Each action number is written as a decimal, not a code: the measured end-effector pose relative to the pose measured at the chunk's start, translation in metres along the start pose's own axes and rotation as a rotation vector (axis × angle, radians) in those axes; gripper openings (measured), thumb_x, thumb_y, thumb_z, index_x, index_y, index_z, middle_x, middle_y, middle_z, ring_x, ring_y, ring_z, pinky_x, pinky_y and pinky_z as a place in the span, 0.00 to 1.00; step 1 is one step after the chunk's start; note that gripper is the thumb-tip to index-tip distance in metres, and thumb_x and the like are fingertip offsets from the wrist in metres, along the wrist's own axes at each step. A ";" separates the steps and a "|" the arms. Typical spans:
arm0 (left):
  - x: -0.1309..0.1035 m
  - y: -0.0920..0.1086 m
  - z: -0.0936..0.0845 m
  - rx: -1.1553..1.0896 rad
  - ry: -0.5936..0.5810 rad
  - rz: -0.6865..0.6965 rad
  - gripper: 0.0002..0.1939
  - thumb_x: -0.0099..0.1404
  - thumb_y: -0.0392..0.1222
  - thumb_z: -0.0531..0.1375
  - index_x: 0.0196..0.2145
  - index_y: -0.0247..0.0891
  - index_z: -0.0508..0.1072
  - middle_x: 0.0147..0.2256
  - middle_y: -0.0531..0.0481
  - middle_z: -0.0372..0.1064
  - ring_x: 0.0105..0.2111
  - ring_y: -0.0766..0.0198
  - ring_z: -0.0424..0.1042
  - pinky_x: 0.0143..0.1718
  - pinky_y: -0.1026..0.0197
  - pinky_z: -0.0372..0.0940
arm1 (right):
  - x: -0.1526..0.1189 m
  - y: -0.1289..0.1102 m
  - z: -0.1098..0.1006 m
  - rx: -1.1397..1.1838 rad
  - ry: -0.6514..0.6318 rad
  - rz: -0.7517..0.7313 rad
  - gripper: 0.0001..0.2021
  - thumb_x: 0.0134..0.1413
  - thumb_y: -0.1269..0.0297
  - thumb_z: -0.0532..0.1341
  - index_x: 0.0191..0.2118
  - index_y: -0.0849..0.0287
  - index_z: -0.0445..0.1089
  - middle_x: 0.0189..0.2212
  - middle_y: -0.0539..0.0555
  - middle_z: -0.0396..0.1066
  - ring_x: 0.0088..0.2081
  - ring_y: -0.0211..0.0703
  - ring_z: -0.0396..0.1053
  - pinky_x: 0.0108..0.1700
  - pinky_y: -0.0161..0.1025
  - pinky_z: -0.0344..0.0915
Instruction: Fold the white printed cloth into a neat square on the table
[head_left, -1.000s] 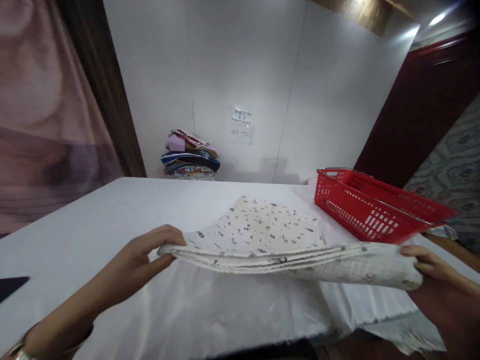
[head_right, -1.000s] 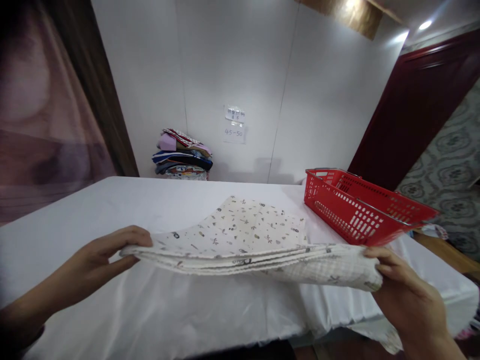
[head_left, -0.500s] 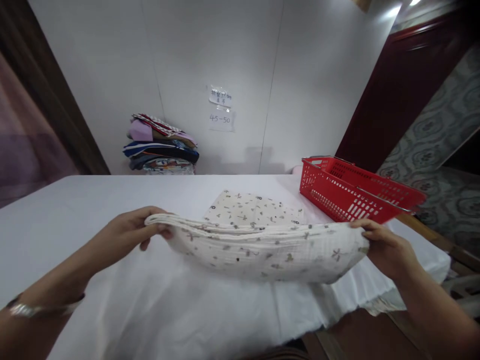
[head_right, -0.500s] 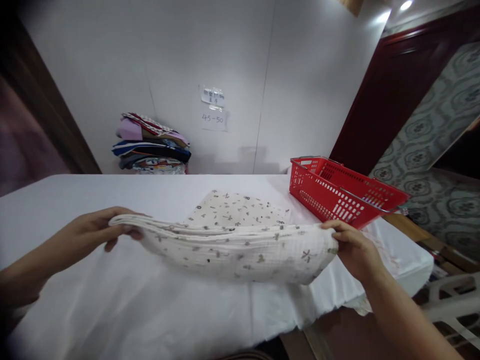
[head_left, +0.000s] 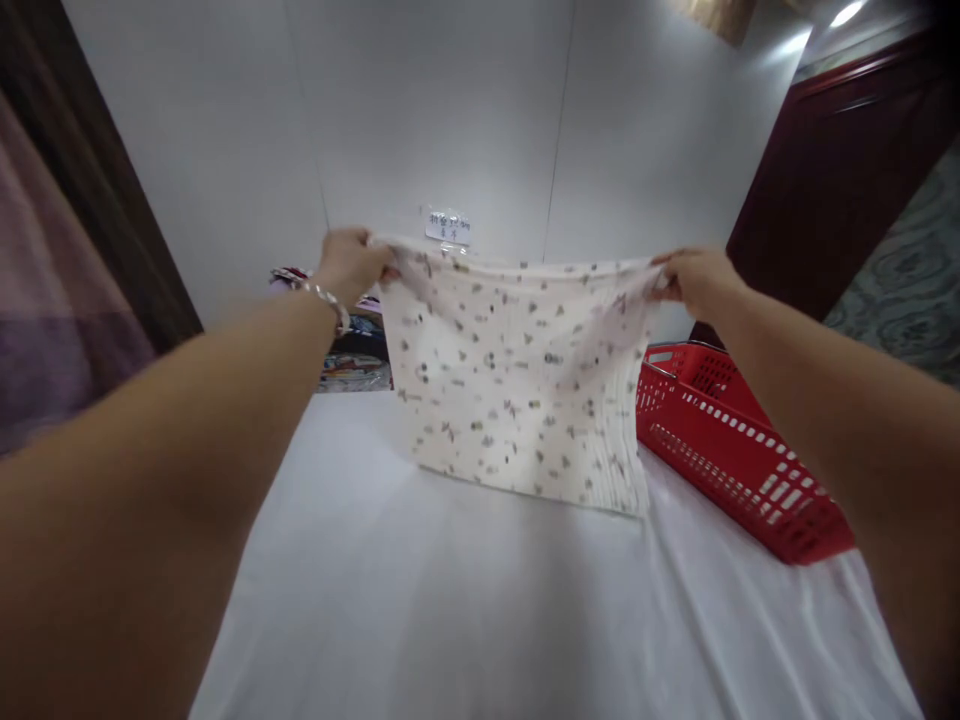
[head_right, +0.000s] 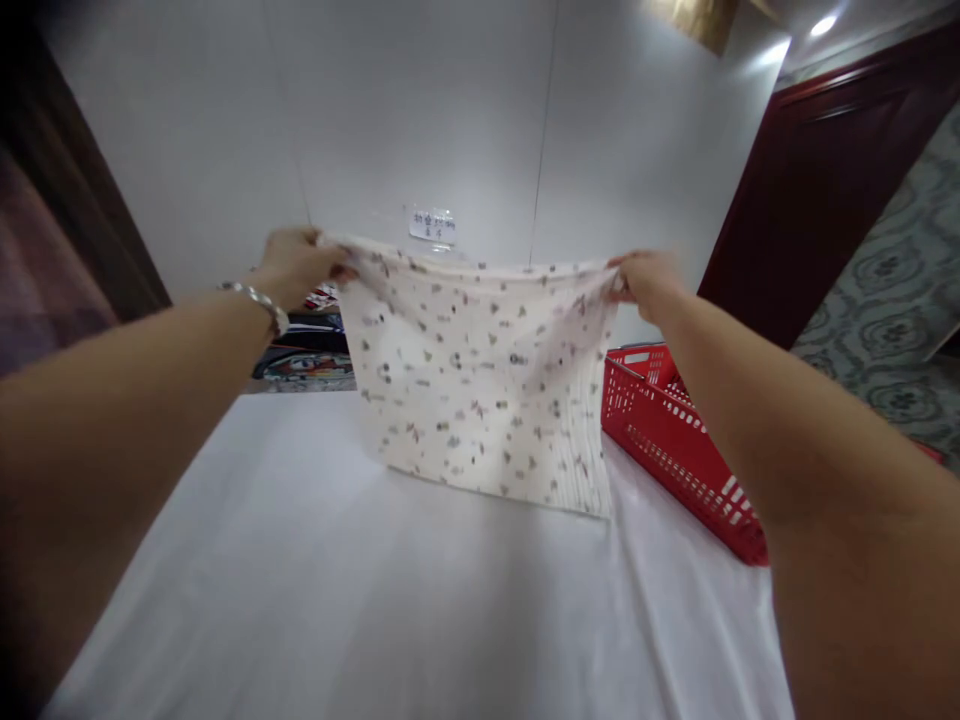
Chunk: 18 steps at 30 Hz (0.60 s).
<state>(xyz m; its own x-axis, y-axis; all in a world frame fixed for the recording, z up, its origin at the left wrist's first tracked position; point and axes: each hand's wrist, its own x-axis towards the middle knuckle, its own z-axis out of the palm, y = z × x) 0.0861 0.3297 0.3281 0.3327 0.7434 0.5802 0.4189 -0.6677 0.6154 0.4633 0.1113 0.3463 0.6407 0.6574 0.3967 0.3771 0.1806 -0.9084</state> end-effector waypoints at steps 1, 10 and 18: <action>0.017 0.014 -0.010 -0.014 0.118 -0.001 0.34 0.59 0.50 0.48 0.46 0.07 0.62 0.49 0.36 0.64 0.42 0.62 0.67 0.33 0.65 0.59 | 0.014 -0.015 0.001 0.042 0.065 -0.084 0.20 0.48 0.80 0.48 0.48 0.78 0.66 0.25 0.42 0.65 0.22 0.20 0.64 0.34 0.31 0.62; 0.004 0.082 -0.076 0.134 0.469 0.388 0.31 0.63 0.51 0.51 0.50 0.14 0.58 0.45 0.55 0.66 0.39 0.73 0.65 0.35 0.66 0.59 | 0.013 -0.050 -0.023 0.266 0.171 -0.499 0.08 0.46 0.76 0.56 0.33 0.64 0.71 0.22 0.42 0.68 0.27 0.29 0.70 0.33 0.32 0.65; -0.237 0.029 -0.065 0.374 0.209 0.143 0.17 0.59 0.48 0.54 0.43 0.37 0.72 0.39 0.54 0.73 0.36 0.66 0.70 0.40 0.66 0.64 | -0.152 0.088 -0.059 0.178 -0.051 -0.187 0.10 0.43 0.72 0.60 0.32 0.53 0.73 0.33 0.47 0.71 0.38 0.39 0.68 0.45 0.38 0.65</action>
<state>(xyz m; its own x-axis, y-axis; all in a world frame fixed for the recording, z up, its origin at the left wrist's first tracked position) -0.0351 0.1317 0.2430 0.2481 0.5952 0.7643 0.6706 -0.6749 0.3079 0.4380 -0.0158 0.2142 0.5341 0.6359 0.5571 0.3595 0.4256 -0.8304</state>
